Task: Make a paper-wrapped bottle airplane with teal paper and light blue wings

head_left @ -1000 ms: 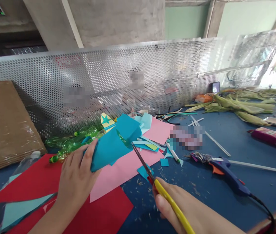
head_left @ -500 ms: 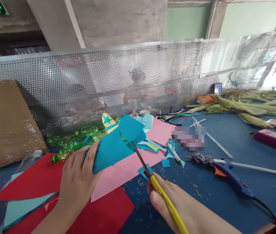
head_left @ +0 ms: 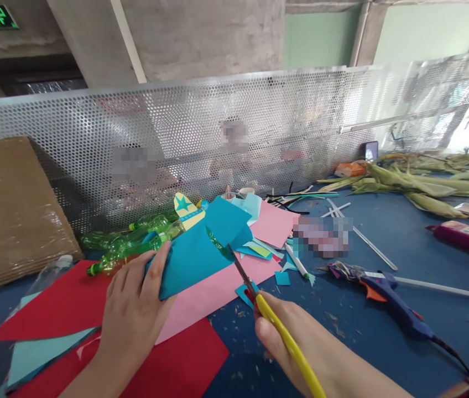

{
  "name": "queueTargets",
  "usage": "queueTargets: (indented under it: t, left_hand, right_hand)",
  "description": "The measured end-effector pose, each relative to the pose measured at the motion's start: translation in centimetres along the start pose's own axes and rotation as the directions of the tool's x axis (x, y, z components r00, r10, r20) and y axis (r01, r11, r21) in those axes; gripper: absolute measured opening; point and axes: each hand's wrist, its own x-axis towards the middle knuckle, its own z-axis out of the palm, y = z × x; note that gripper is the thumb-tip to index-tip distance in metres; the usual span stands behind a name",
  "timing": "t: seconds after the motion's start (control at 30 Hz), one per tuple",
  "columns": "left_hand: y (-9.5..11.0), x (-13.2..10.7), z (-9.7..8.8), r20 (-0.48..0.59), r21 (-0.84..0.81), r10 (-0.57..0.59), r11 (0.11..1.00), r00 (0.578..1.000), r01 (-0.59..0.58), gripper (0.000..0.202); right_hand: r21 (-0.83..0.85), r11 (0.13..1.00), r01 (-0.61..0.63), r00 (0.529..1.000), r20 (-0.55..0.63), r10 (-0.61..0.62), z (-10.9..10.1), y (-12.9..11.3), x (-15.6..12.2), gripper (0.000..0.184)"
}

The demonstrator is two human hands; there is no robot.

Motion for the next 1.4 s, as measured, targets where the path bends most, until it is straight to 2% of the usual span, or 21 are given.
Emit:
queueTargets:
  t: [0.13, 0.37, 0.47, 0.57, 0.73, 0.87, 0.93, 1.13, 1.4]
  left_hand:
    - [-0.1, 0.0, 0.0, -0.012, -0.013, -0.002, 1.000, 1.000, 0.002, 0.059]
    - [0.1, -0.2, 0.3, 0.037, -0.072, -0.058, 0.996, 0.998, 0.061, 0.056]
    - [0.3, -0.2, 0.3, 0.128, -0.167, -0.161, 0.969, 0.979, 0.181, 0.058]
    - [0.5, -0.1, 0.1, 0.270, -0.259, -0.242, 0.914, 0.932, 0.312, 0.059]
    - [0.8, -0.1, 0.1, 0.386, -0.346, -0.248, 0.854, 0.888, 0.389, 0.059]
    - [0.9, -0.2, 0.3, 0.464, -0.363, -0.287, 0.801, 0.838, 0.475, 0.062]
    - [0.8, -0.2, 0.4, 0.490, -0.386, -0.278, 0.781, 0.826, 0.491, 0.063]
    - [0.7, -0.3, 0.1, 0.498, -0.411, -0.263, 0.767, 0.826, 0.493, 0.069]
    - [0.7, -0.2, -0.1, 0.526, -0.459, -0.217, 0.741, 0.822, 0.490, 0.069]
  right_hand:
    - [0.067, 0.998, 0.005, 1.000, 0.008, -0.006, 0.1, 0.6, 0.2, 0.065]
    - [0.044, 0.997, 0.064, 0.997, -0.032, -0.063, 0.5, 2.1, 0.2, 0.065]
    - [-0.052, 0.989, 0.135, 0.989, -0.052, -0.138, 0.2, 2.3, 0.1, 0.062]
    - [-0.130, 0.976, 0.173, 0.981, -0.061, -0.182, -0.5, 1.8, -0.2, 0.058]
    - [-0.158, 0.963, 0.217, 0.970, -0.075, -0.231, -1.4, 0.9, -0.7, 0.052]
    - [-0.118, 0.980, 0.162, 0.984, -0.052, -0.168, -1.2, 0.9, -0.4, 0.062]
    - [-0.075, 0.989, 0.124, 0.992, -0.026, -0.126, -1.1, 1.2, -0.2, 0.066]
    - [0.042, 0.994, 0.105, 0.994, 0.003, -0.105, -1.3, 1.8, -0.2, 0.069]
    - [0.017, 0.999, 0.035, 0.999, 0.039, -0.036, -1.6, 2.1, -0.4, 0.079]
